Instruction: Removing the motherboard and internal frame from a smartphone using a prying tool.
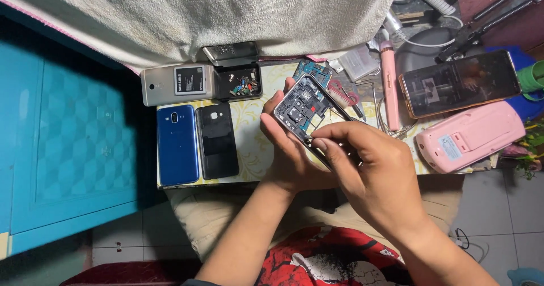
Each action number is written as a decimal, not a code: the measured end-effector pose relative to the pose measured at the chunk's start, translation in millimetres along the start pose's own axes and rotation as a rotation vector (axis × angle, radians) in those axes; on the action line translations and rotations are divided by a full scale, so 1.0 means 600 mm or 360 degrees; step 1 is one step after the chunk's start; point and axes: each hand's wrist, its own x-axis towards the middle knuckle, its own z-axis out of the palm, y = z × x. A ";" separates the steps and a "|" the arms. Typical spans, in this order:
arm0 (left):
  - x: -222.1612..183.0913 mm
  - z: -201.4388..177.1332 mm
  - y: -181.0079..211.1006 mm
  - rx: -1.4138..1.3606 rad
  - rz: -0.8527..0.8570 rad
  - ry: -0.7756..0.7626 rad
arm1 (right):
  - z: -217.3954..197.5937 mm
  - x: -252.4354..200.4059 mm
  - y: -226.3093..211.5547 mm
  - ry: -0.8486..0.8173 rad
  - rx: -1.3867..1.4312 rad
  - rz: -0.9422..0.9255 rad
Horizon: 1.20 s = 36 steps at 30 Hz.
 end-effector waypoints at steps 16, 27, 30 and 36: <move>0.012 0.006 0.027 0.1095 0.0694 -0.0306 | -0.011 0.024 -0.001 -0.0202 0.0235 0.0475; 0.035 0.000 0.057 0.1386 0.0832 -0.0418 | -0.010 0.027 -0.005 -0.0244 0.0157 0.0484; 0.036 -0.003 0.056 0.1359 0.0827 -0.0459 | -0.010 0.027 -0.004 -0.0248 0.0101 0.0424; 0.036 -0.001 0.050 0.1334 0.0829 -0.0444 | -0.008 0.027 -0.007 -0.0248 0.0087 0.0300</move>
